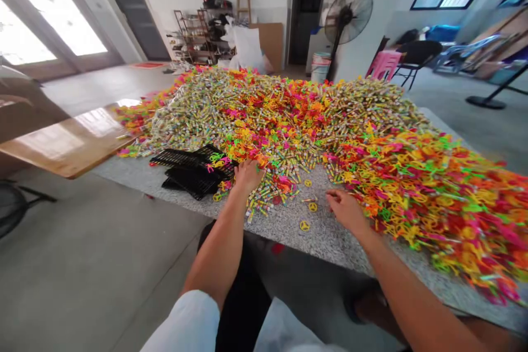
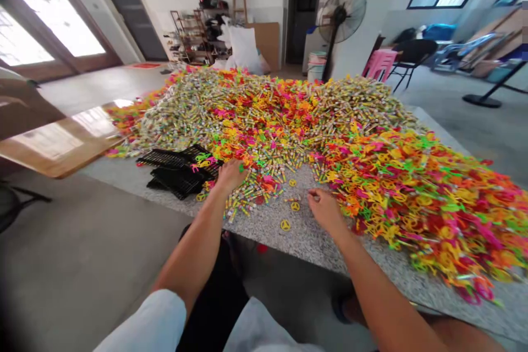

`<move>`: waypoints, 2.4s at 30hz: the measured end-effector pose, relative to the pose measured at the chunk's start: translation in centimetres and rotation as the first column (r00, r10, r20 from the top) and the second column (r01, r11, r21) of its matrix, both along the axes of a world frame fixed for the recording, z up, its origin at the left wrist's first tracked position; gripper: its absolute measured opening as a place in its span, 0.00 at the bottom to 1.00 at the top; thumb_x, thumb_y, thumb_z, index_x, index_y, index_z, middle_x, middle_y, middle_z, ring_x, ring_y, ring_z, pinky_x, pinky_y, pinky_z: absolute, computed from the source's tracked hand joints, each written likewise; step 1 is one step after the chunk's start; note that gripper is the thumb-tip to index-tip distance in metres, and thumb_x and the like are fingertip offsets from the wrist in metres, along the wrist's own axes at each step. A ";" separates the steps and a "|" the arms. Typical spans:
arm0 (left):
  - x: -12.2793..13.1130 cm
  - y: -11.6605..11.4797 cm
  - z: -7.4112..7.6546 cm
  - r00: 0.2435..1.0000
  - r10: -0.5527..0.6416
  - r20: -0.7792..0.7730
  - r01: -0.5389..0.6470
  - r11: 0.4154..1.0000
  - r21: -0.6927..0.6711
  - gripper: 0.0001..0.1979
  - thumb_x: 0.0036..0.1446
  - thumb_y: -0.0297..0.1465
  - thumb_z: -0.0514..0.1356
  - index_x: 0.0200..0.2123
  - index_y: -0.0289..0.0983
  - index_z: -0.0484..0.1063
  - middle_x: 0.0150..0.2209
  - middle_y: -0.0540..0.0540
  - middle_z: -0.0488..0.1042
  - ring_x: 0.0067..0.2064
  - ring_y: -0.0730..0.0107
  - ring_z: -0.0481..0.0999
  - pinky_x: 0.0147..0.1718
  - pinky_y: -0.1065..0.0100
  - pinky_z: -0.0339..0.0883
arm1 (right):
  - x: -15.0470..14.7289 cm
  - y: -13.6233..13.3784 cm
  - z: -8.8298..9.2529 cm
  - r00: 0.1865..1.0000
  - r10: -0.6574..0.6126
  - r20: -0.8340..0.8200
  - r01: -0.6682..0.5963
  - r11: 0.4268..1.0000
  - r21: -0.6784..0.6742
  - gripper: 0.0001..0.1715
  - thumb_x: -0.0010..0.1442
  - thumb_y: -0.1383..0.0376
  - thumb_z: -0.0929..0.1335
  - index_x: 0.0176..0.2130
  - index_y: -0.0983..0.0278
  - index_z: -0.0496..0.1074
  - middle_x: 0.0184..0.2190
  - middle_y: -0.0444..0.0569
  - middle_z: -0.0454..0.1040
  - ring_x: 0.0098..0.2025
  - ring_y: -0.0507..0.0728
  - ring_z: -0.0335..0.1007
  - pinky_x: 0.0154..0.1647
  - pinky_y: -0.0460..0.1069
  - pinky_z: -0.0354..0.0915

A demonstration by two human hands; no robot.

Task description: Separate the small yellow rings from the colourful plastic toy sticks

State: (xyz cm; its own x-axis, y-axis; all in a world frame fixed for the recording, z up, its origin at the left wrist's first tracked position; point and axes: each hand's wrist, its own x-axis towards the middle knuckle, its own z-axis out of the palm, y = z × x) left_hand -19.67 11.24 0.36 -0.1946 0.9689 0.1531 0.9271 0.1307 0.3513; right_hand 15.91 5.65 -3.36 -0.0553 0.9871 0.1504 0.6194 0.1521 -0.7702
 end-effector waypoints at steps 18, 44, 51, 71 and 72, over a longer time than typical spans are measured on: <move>-0.2 2.1 -1.0 0.995 0.072 0.074 -0.083 0.984 0.159 0.12 0.61 0.41 0.60 0.42 0.41 0.76 0.57 0.38 0.72 0.63 0.45 0.64 0.63 0.45 0.52 | -12.6 9.2 2.1 0.879 0.132 0.458 -0.152 0.988 0.008 0.17 0.68 0.64 0.62 0.49 0.63 0.77 0.46 0.55 0.79 0.48 0.60 0.75 0.49 0.50 0.64; 0.0 3.4 -2.1 0.998 -0.016 0.063 0.008 0.992 0.123 0.21 0.61 0.40 0.59 0.56 0.43 0.72 0.65 0.39 0.65 0.66 0.44 0.61 0.63 0.47 0.51 | -10.4 6.5 0.6 0.981 0.070 0.183 -0.121 0.951 0.283 0.16 0.67 0.62 0.64 0.51 0.63 0.73 0.47 0.55 0.77 0.44 0.61 0.75 0.46 0.52 0.67; -0.3 3.2 -1.3 0.991 0.012 0.132 -0.045 0.968 0.246 0.11 0.59 0.32 0.60 0.46 0.40 0.73 0.51 0.39 0.75 0.58 0.49 0.69 0.59 0.50 0.56 | -6.5 -0.4 -0.5 0.997 0.043 -0.058 -0.034 0.988 0.148 0.20 0.67 0.53 0.64 0.52 0.61 0.73 0.45 0.53 0.80 0.36 0.59 0.76 0.40 0.53 0.68; 12.8 -5.2 0.4 0.617 -0.729 0.295 0.572 0.673 0.468 0.32 0.61 0.32 0.61 0.68 0.41 0.59 0.62 0.38 0.69 0.60 0.54 0.71 0.58 0.54 0.67 | -5.3 -1.1 5.5 0.665 -0.041 -0.746 0.009 0.999 -0.047 0.22 0.55 0.51 0.75 0.42 0.60 0.69 0.23 0.38 0.72 0.19 0.51 0.67 0.19 0.45 0.67; 12.9 -5.2 0.4 0.532 -0.743 0.405 0.592 0.669 0.450 0.30 0.61 0.34 0.61 0.66 0.41 0.61 0.60 0.38 0.71 0.57 0.55 0.73 0.56 0.55 0.69 | -4.8 -0.8 5.6 0.689 -0.035 -0.724 0.014 0.999 -0.034 0.22 0.55 0.51 0.74 0.42 0.60 0.69 0.22 0.38 0.71 0.19 0.51 0.67 0.19 0.45 0.67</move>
State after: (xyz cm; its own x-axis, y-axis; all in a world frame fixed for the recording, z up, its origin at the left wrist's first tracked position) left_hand -6.74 6.04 0.72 0.3768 0.7927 0.4792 0.3576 -0.6018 0.7142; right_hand 11.07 4.82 2.27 0.0847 0.9903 0.1098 -0.1293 0.1202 -0.9843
